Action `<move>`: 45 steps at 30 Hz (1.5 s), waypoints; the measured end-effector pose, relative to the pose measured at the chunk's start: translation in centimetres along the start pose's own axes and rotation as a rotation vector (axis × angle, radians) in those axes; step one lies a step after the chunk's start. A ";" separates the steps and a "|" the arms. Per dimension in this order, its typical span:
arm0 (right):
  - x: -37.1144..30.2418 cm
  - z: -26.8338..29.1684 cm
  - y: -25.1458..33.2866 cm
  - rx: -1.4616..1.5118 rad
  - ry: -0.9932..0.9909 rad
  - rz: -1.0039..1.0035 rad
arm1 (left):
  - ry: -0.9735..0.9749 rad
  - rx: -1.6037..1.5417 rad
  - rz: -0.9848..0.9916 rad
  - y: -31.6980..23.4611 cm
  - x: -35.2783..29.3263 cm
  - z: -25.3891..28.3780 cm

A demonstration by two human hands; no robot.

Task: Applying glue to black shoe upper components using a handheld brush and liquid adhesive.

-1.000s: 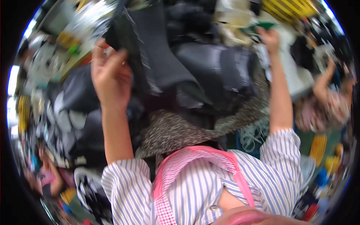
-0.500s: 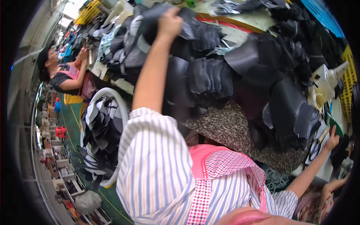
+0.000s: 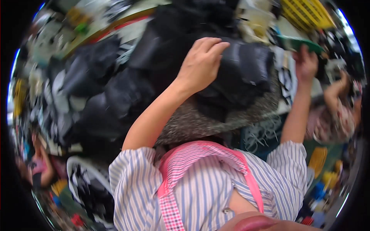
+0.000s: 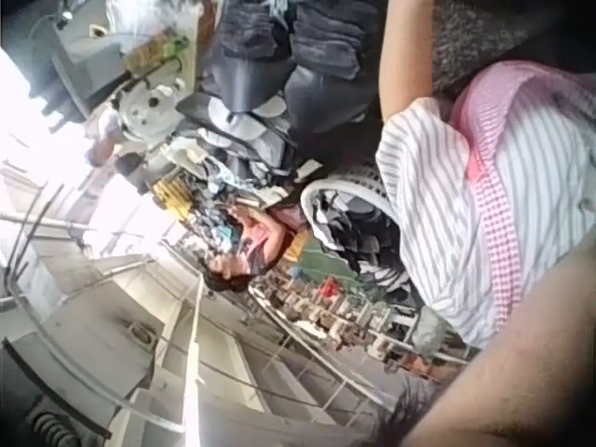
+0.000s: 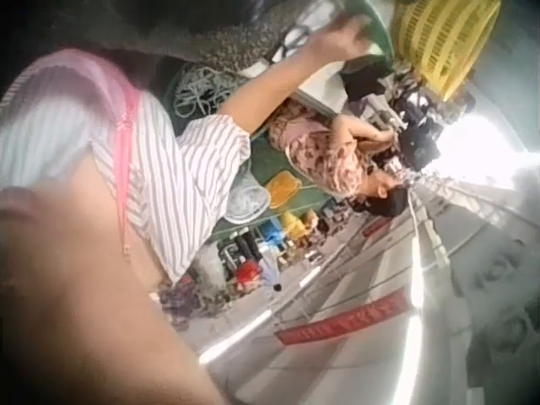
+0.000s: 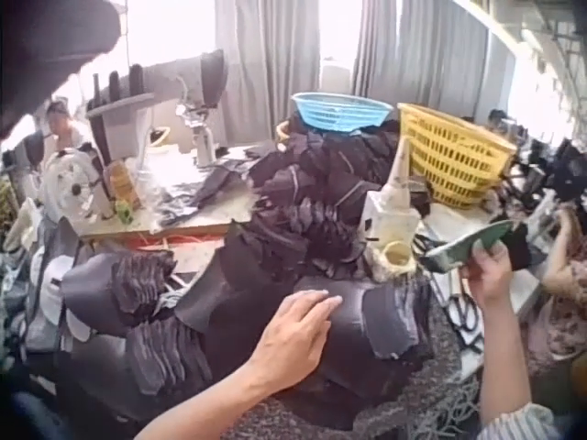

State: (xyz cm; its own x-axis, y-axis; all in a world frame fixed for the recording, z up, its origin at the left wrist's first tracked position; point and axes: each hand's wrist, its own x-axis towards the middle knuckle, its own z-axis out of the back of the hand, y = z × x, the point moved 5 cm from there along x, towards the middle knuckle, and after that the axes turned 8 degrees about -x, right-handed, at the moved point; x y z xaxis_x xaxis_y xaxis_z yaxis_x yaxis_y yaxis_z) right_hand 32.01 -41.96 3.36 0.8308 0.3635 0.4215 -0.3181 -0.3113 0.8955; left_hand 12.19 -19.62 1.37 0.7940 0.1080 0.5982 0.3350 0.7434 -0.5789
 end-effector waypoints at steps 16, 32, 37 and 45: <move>-3.2 -6.5 2.5 -0.904 0.516 0.185 | 0.093 0.356 -0.003 -1.0 -0.9 -8.6; -6.2 -7.6 4.3 -0.890 0.905 0.159 | 0.133 0.346 -0.009 -1.1 -0.6 -8.4; -2.5 -7.6 2.8 -0.874 0.530 -0.021 | 0.113 0.358 -0.013 -1.2 -0.8 -8.8; 1.3 -7.6 2.1 -0.786 0.441 -0.047 | 0.134 0.338 0.022 -0.9 -1.1 -8.6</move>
State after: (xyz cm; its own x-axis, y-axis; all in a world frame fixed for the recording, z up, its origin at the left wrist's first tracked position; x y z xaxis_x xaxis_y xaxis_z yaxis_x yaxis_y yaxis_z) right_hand 28.92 -35.48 6.89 0.6516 0.7150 0.2534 -0.6430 0.3432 0.6847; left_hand 15.40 -26.04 -3.53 0.8661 0.0556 0.4967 0.1482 0.9205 -0.3616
